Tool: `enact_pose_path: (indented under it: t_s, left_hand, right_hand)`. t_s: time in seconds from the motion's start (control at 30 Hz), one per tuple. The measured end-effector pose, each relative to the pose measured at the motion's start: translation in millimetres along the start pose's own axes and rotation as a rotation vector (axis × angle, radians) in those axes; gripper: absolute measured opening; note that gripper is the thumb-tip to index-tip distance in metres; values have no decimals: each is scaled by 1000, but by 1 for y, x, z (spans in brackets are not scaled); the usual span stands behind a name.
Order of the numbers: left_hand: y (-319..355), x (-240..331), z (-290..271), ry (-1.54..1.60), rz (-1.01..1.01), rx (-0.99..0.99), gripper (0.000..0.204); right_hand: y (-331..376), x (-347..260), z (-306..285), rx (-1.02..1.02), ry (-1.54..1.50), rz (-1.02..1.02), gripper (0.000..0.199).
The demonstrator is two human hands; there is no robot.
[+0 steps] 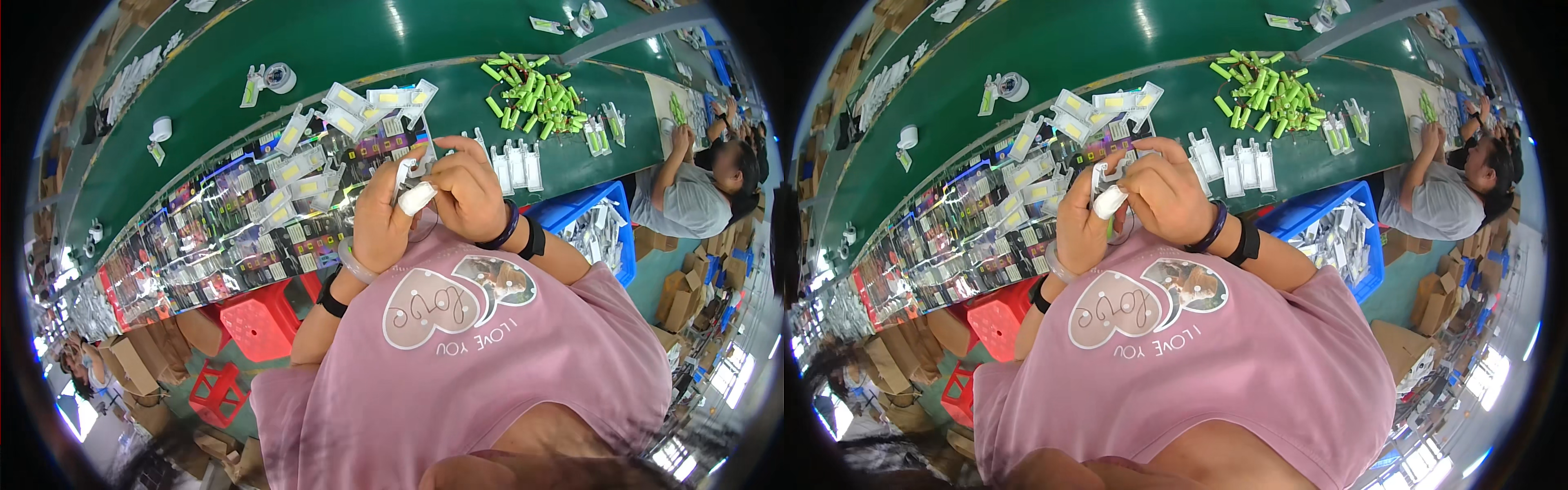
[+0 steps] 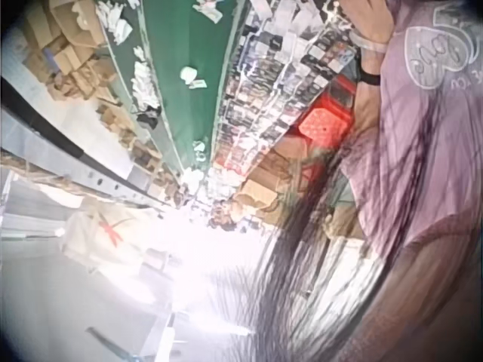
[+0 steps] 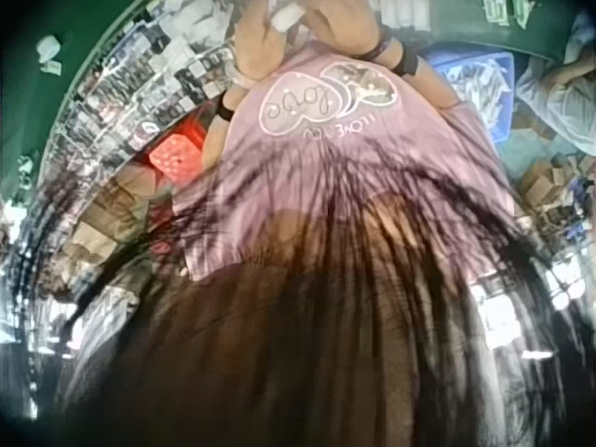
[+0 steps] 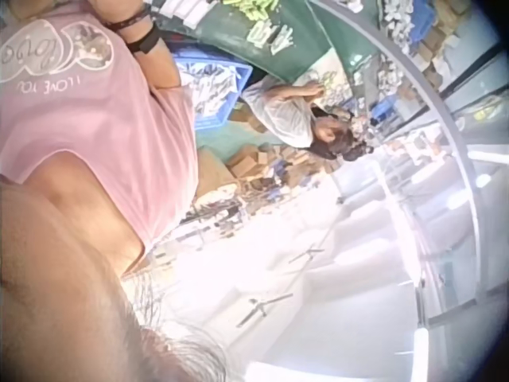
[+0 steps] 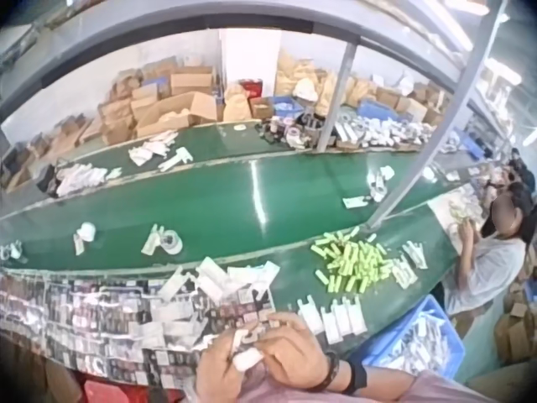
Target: Assembling small electronic components at a factory workstation.
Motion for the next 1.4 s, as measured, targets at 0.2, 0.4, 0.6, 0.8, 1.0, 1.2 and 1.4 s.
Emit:
enact_pose_path:
  t_s: [0.2, 0.4, 0.6, 0.8, 1.0, 1.2, 1.4]
  left_hand:
    - [3, -4, 0, -128, 78, 38, 35]
    - [4, -5, 1, -179, 88, 69, 29]
    - [0, -14, -5, -69, 19, 66, 25]
    - [-14, -20, -6, 176, -21, 35, 25]
    - [-25, -23, -8, 131, 4, 31, 26]
    - [-38, -26, -13, -77, 41, 188, 29]
    - [-49, -49, -27, 180, -138, 121, 39]
  right_hand:
    - [0, 0, 2, -5, -14, -24, 18]
    - [-1, -1, 4, 1, -1, -11, 17]
    - [-3, 7, 12, 13, 57, 9, 16]
    - [-15, 14, 7, -60, 140, 66, 16]
    - [-24, 26, 4, -19, 139, 59, 16]
    - [-30, 43, 14, -105, 203, -13, 16]
    - [-52, 64, 17, -174, 181, 10, 15]
Point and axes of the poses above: each hand's wrist, its own y-axis away from the middle knuckle, its own z-axis out of the palm, x = y × z, the point moved 2 cm from there along -y, towards the middle knuckle, and after that the axes turned 8 degrees about -x, right-handed, at the moved point
